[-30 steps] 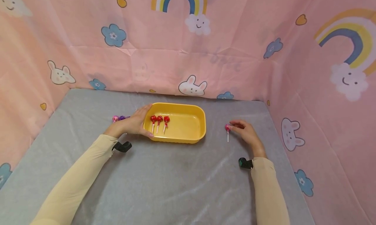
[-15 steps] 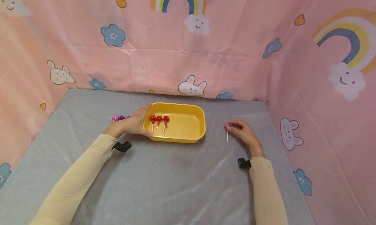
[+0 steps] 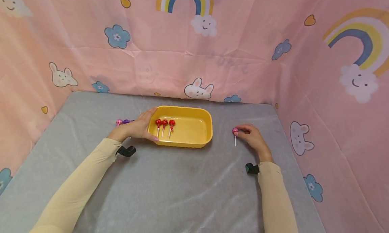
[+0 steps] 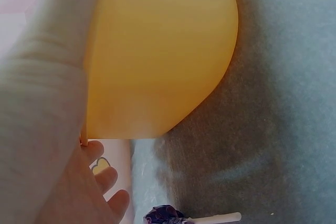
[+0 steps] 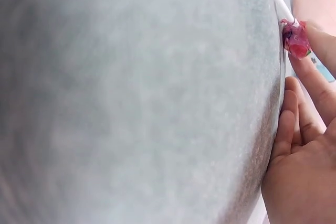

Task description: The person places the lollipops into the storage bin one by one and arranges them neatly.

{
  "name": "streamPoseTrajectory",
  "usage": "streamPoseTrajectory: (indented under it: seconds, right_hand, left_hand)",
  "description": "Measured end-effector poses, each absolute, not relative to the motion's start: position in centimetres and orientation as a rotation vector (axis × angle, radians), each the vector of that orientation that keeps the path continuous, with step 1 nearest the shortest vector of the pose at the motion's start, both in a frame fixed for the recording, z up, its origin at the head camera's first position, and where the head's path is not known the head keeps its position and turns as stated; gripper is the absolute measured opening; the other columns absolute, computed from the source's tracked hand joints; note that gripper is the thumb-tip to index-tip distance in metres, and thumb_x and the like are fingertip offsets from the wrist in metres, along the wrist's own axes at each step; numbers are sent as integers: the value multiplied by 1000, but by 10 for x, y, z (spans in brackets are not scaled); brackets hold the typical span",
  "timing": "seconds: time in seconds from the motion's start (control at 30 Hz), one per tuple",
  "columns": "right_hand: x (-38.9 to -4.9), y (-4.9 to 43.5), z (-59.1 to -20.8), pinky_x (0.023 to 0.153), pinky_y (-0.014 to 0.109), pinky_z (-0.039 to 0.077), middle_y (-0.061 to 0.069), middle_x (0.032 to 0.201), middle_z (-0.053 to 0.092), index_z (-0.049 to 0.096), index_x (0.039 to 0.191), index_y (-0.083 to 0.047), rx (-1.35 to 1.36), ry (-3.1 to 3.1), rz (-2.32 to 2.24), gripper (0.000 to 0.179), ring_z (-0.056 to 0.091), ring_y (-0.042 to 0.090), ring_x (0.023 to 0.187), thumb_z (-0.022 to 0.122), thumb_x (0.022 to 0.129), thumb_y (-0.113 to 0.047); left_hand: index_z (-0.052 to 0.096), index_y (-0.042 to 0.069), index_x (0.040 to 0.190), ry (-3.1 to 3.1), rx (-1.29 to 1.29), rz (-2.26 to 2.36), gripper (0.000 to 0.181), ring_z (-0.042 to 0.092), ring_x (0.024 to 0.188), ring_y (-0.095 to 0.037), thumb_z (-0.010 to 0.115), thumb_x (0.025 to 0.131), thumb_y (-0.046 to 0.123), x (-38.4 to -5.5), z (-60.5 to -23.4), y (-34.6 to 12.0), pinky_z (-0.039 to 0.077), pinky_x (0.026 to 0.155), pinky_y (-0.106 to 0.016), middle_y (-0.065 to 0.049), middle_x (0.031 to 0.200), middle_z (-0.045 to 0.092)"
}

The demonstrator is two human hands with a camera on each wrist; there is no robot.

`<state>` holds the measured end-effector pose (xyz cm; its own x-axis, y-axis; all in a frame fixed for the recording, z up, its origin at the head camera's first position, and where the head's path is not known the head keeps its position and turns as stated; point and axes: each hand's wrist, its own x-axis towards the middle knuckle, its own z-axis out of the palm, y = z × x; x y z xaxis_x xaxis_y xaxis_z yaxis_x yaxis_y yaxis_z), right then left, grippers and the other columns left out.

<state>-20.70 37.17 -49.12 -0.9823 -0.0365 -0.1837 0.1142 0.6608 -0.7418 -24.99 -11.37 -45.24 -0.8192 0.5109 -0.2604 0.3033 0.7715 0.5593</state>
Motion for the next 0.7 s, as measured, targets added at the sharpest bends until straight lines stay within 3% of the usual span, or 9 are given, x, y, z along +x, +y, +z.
streamPoseTrajectory:
  seconds: [0.7]
  right_hand:
    - [-207, 371, -492, 108, 49, 37, 20, 141, 45, 59, 130, -2, 62, 2713, -1222, 49, 43, 34, 127, 66, 94, -36]
  left_hand:
    - [-9, 16, 159, 2571, 627, 713, 141, 0, 157, -34, 83, 65, 64, -252, -454, -114, 10, 127, -54, -12, 169, -3]
